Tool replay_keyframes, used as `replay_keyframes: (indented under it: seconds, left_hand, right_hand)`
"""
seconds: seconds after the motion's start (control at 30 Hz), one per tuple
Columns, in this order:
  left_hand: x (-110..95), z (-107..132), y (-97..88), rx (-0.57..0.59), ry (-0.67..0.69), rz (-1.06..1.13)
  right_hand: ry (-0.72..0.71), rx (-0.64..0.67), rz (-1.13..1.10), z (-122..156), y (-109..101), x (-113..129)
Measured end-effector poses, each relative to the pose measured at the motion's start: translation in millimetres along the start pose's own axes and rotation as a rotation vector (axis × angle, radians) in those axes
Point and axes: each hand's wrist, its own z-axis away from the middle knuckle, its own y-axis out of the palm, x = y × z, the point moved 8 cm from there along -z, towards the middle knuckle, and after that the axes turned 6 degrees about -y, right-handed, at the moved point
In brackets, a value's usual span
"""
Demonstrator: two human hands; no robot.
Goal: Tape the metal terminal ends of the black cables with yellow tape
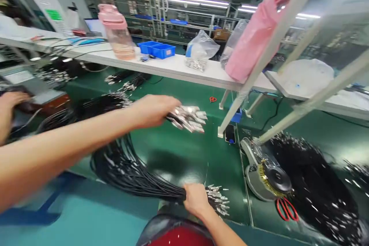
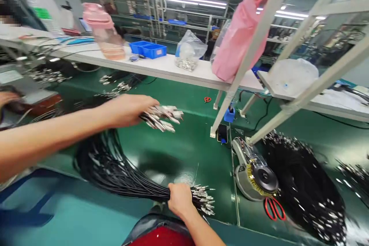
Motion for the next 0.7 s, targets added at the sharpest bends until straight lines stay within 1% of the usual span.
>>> replay_keyframes:
  seconds: [0.03, 0.07, 0.1, 0.13, 0.2, 0.27, 0.33, 0.4, 0.47, 0.5, 0.53, 0.6, 0.63, 0.67, 0.7]
  left_hand:
    - [-25.6, -16.3, 44.4, 0.153, 0.238, -0.080]
    - [-42.9, -29.7, 82.3, 0.224, 0.404, -0.140]
    - [-54.4, -42.6, 116.9, 0.270, 0.510, -0.173]
    - [-62.6, -55.0, 148.9, 0.310, 0.579, -0.182]
    - [-74.0, -76.7, 207.7, 0.410, 0.648, -0.143]
    - [-85.1, -91.8, 257.8, 0.457, 0.714, -0.124]
    - [-95.3, -101.1, 302.7, 0.499, 0.758, -0.111]
    - [-104.2, -106.6, 341.3, 0.546, 0.772, -0.106]
    - [-112.0, -109.7, 369.0, 0.593, 0.767, -0.101]
    - [-115.1, -110.1, 377.0, 0.608, 0.763, -0.091]
    - [-116.9, -109.2, 380.9, 0.615, 0.757, -0.079]
    - [-114.6, -99.9, 378.0, 0.604, 0.741, -0.046]
    - [-109.6, -89.6, 373.2, 0.598, 0.728, -0.019]
    - [-102.2, -74.6, 367.8, 0.600, 0.712, 0.015]
    - [-93.4, -55.2, 362.2, 0.647, 0.670, 0.147]
  right_hand:
    - [0.048, -0.012, -0.014, -1.4, -3.4, -11.1]
    - [0.096, -0.023, -0.027, -3.0, -6.7, -21.0]
    - [0.141, -0.034, -0.039, -4.7, -9.5, -29.5]
    - [0.185, -0.045, -0.050, -6.4, -11.6, -36.9]
    - [0.267, -0.059, -0.072, -9.7, -12.3, -49.6]
    - [0.347, -0.061, -0.097, -11.9, -7.1, -61.4]
    - [0.417, -0.049, -0.129, -12.8, 3.3, -72.4]
    - [0.471, -0.033, -0.161, -12.4, 16.0, -81.1]
    - [0.504, -0.018, -0.185, -11.5, 27.2, -86.6]
    - [0.513, -0.009, -0.194, -11.1, 31.5, -88.4]
    - [0.517, -0.002, -0.200, -10.8, 34.5, -89.7]
    - [0.510, 0.011, -0.206, -11.0, 36.7, -91.7]
    - [0.501, 0.014, -0.207, -11.3, 35.8, -92.9]
    - [0.489, 0.015, -0.206, -12.0, 33.9, -94.4]
    - [0.473, 0.013, -0.204, -12.8, 31.0, -96.3]
